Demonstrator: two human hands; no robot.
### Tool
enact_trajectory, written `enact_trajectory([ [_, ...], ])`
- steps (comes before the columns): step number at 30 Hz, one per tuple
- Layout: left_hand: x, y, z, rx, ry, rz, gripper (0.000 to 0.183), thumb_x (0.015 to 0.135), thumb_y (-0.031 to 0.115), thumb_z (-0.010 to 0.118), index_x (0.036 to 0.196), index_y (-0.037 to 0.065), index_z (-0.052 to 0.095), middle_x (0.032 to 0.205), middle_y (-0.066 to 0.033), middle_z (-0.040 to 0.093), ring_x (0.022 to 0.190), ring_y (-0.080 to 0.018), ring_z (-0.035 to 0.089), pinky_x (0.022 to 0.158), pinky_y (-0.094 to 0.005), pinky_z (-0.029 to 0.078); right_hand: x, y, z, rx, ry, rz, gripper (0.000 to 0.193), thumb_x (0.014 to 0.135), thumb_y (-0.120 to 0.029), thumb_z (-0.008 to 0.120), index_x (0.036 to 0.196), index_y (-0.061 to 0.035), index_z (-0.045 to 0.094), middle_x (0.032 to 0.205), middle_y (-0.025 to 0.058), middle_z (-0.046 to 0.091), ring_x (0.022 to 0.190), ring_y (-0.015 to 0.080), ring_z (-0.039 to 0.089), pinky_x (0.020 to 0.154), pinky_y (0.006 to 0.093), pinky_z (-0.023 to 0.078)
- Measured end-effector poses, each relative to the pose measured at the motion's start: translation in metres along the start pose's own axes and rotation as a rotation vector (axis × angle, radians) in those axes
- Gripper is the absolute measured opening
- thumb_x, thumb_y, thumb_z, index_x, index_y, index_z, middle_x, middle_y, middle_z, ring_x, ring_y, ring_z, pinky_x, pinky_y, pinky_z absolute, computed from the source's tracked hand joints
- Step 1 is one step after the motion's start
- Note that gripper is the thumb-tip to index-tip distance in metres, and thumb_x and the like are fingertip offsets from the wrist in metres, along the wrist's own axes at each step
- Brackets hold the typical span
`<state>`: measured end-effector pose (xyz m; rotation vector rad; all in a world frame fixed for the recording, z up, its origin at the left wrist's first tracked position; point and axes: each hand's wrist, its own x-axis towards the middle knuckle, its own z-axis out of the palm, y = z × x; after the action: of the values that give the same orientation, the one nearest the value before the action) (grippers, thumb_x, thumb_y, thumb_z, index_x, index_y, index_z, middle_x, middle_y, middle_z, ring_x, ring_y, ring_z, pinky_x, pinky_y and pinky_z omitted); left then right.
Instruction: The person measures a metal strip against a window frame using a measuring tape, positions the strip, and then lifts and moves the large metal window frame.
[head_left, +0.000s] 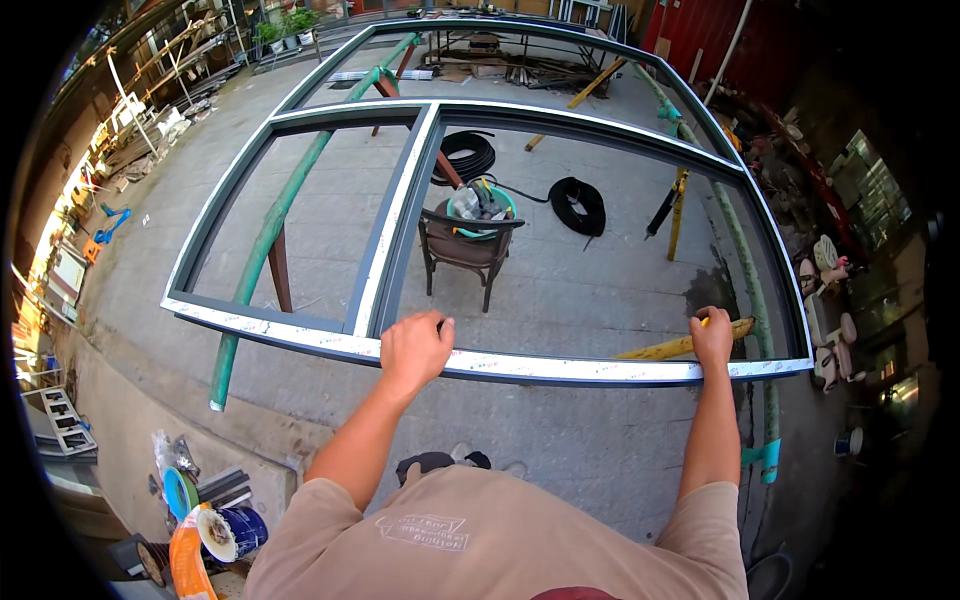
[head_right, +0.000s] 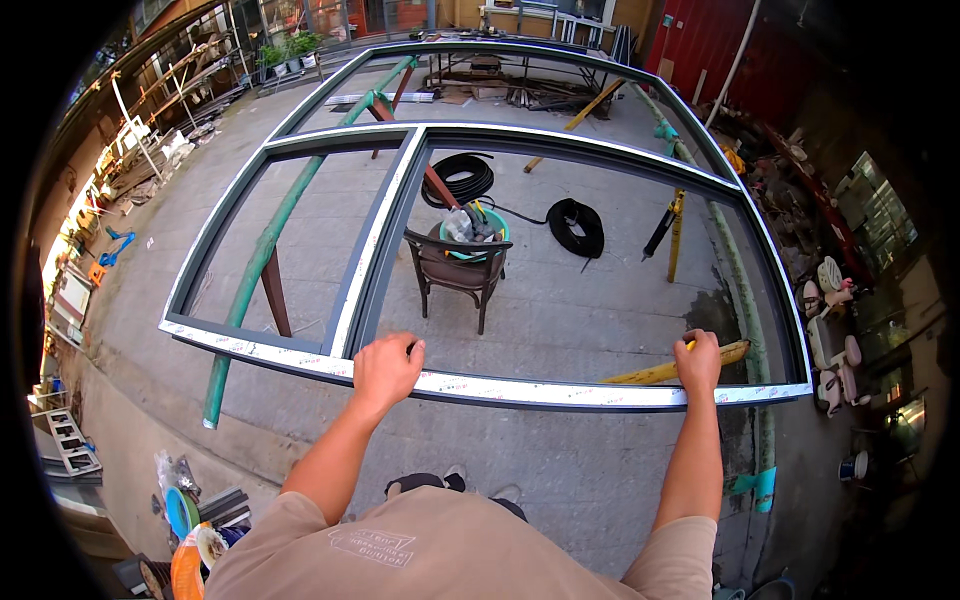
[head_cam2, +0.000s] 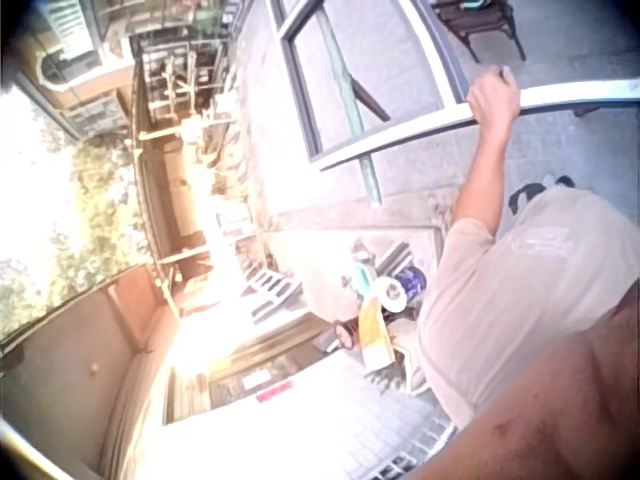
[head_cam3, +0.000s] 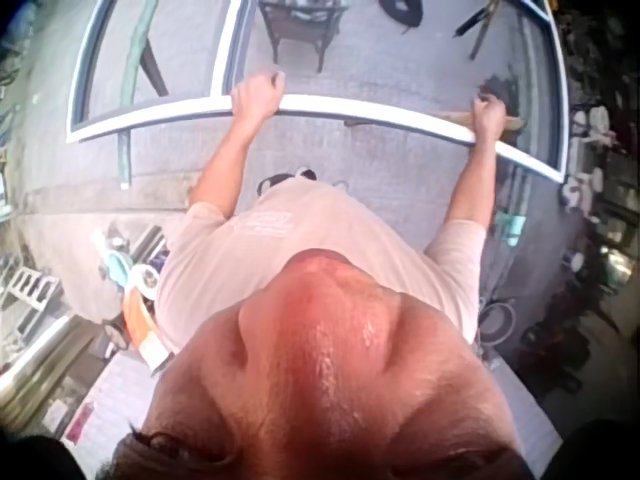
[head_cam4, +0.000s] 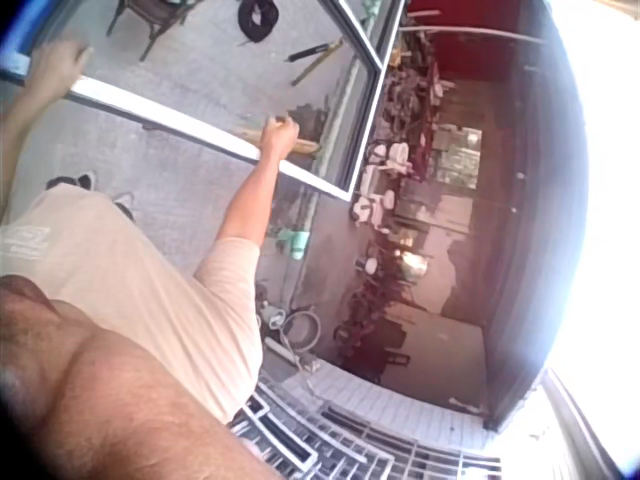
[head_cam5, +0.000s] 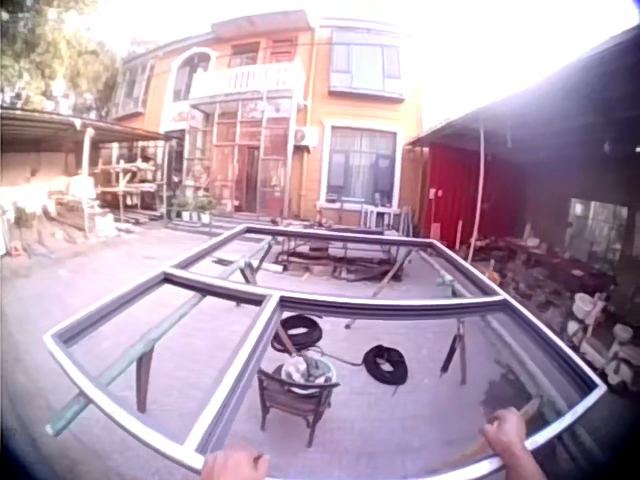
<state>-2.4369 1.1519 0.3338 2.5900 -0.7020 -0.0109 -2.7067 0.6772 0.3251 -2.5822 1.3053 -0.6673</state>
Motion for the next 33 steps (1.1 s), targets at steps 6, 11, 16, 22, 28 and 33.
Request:
enact_trajectory([
  [6, 0.002, -0.006, 0.005, -0.080, 0.054, 0.073, 0.032, 0.100, 0.036, 0.065, 0.103, 0.008, 0.080, 0.100, -0.0179, 0.078, 0.093, -0.0430, 0.073, 0.081, -0.0541, 0.057, -0.003, -0.003, 0.002, -0.067, 0.050, 0.037, 0.026, 0.085, -0.023, 0.072, 0.101, -0.0022, 0.077, 0.115, 0.0190, 0.071, 0.106, 0.0401, 0.070, 0.097, 0.0479, 0.056],
  [11, -0.001, -0.004, 0.003, -0.082, 0.026, 0.095, 0.030, 0.099, 0.034, 0.066, 0.104, 0.008, 0.080, 0.101, -0.0168, 0.078, 0.093, -0.0425, 0.074, 0.082, -0.0530, 0.057, -0.003, -0.006, 0.000, -0.096, 0.048, 0.074, 0.026, 0.085, -0.024, 0.073, 0.101, -0.0040, 0.078, 0.116, 0.0182, 0.071, 0.107, 0.0403, 0.070, 0.098, 0.0477, 0.055],
  [16, -0.001, -0.003, 0.003, -0.091, 0.101, 0.125, 0.027, 0.097, 0.031, 0.068, 0.099, 0.007, 0.080, 0.097, -0.0168, 0.078, 0.090, -0.0412, 0.074, 0.080, -0.0521, 0.057, 0.001, -0.003, 0.001, -0.097, 0.039, 0.069, 0.028, 0.086, -0.025, 0.072, 0.102, -0.0034, 0.077, 0.118, 0.0178, 0.071, 0.109, 0.0402, 0.070, 0.098, 0.0475, 0.055],
  [22, -0.001, 0.002, 0.006, -0.080, 0.105, 0.065, 0.027, 0.098, 0.031, 0.068, 0.101, 0.008, 0.081, 0.100, -0.0173, 0.079, 0.091, -0.0417, 0.074, 0.082, -0.0517, 0.058, 0.000, 0.005, 0.003, -0.036, 0.054, 0.066, 0.028, 0.086, -0.024, 0.072, 0.101, -0.0019, 0.077, 0.117, 0.0186, 0.071, 0.108, 0.0406, 0.070, 0.097, 0.0479, 0.055],
  [28, -0.001, 0.003, 0.006, -0.018, 0.070, -0.007, 0.027, 0.098, 0.032, 0.067, 0.102, 0.009, 0.081, 0.102, -0.0187, 0.078, 0.093, -0.0430, 0.074, 0.083, -0.0525, 0.057, -0.001, 0.005, 0.004, 0.064, 0.117, -0.007, 0.026, 0.087, -0.024, 0.072, 0.101, -0.0031, 0.077, 0.114, 0.0171, 0.072, 0.104, 0.0403, 0.070, 0.094, 0.0482, 0.056],
  [33, -0.002, 0.003, 0.006, -0.033, 0.119, -0.047, 0.027, 0.099, 0.032, 0.068, 0.103, 0.008, 0.081, 0.099, -0.0180, 0.078, 0.091, -0.0401, 0.074, 0.081, -0.0489, 0.058, -0.005, -0.004, -0.003, 0.197, 0.310, -0.160, 0.023, 0.088, -0.022, 0.074, 0.104, -0.0066, 0.076, 0.119, 0.0128, 0.069, 0.103, 0.0386, 0.071, 0.092, 0.0473, 0.057],
])
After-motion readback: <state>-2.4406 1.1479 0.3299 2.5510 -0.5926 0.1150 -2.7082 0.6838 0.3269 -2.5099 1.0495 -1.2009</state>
